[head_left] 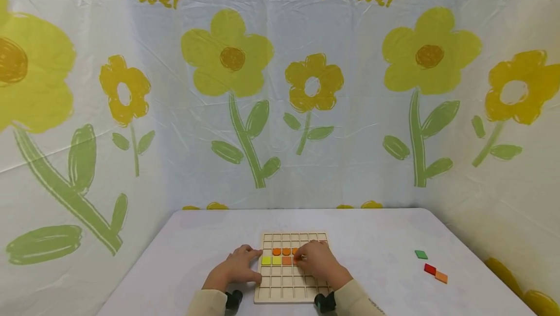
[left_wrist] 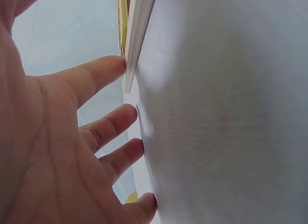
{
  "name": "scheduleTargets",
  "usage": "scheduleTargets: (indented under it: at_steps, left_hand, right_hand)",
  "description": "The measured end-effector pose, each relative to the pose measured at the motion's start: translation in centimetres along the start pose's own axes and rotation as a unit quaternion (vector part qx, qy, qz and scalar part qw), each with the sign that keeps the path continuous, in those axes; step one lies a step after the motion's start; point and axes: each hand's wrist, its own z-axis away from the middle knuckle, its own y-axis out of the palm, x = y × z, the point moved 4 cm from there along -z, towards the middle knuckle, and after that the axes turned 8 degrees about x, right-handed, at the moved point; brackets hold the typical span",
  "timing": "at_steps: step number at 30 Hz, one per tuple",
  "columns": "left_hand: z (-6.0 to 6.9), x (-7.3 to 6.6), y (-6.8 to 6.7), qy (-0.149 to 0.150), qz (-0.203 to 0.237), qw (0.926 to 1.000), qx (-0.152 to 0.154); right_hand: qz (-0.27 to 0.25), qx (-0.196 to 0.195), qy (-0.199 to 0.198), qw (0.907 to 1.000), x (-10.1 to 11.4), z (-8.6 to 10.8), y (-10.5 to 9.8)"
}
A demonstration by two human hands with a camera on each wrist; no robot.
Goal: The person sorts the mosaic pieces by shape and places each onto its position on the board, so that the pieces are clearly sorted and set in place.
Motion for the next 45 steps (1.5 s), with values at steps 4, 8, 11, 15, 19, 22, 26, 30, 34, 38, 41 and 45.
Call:
scheduleTargets:
  at_steps: [4, 8, 11, 15, 19, 22, 26, 30, 34, 38, 41, 45]
  left_hand:
    - [0.0, -0.2, -0.1, -0.004, 0.002, 1.0, -0.003]
    - [-0.1, -0.2, -0.1, -0.004, -0.001, 1.0, -0.002]
    - [-0.3, -0.2, -0.1, -0.004, -0.005, 1.0, -0.001]
    - [-0.4, 0.0, -0.1, -0.003, -0.005, 1.0, 0.0]
    - [-0.3, -0.1, -0.1, -0.002, -0.005, 1.0, 0.003]
    - [-0.2, 0.0, -0.2, -0.003, -0.01, 0.9999, 0.004]
    - [-0.2, 0.6, -0.2, -0.011, -0.006, 0.9999, 0.006]
    - [-0.2, 1.1, -0.2, -0.007, -0.001, 0.9999, 0.008]
    - [-0.1, 1.3, -0.2, 0.003, 0.006, 0.9999, 0.01]
    - [0.0, 1.3, -0.4, 0.004, 0.009, 0.9998, 0.015]
    - [0.1, 1.3, -0.5, 0.002, 0.006, 0.9998, 0.019]
    - [0.2, 1.3, -0.5, 0.0, 0.007, 0.9997, 0.022]
  right_hand:
    - [0.002, -0.003, 0.004, 1.0, 0.1, 0.0, 0.0]
    - [0.01, -0.01, 0.007, 0.9999, 0.1, 0.0, 0.1]
    - [0.023, -0.015, 0.009, 0.9996, 0.1, 0.0, 0.1]
    - [0.03, -0.018, 0.008, 0.9994, 0.1, 0.0, 0.0]
    - [0.022, -0.01, 0.005, 0.9997, 0.3, 0.3, -0.3]
    - [0.012, -0.003, 0.004, 0.9999, 0.4, 0.5, -0.7]
    - [0.017, 0.006, 0.005, 0.9998, 0.1, 1.1, -1.1]
    - [0.018, 0.01, 0.009, 0.9997, -0.7, 2.0, -1.3]
    - [0.003, 0.011, 0.013, 0.9999, -1.6, 3.0, -1.9]
    - [-0.008, 0.011, 0.027, 0.9995, -2.6, 3.9, -2.5]
    - [-0.004, 0.009, 0.038, 0.9992, -3.4, 4.4, -2.9]
    - [0.005, 0.005, 0.061, 0.9981, -4.5, 5.3, -3.6]
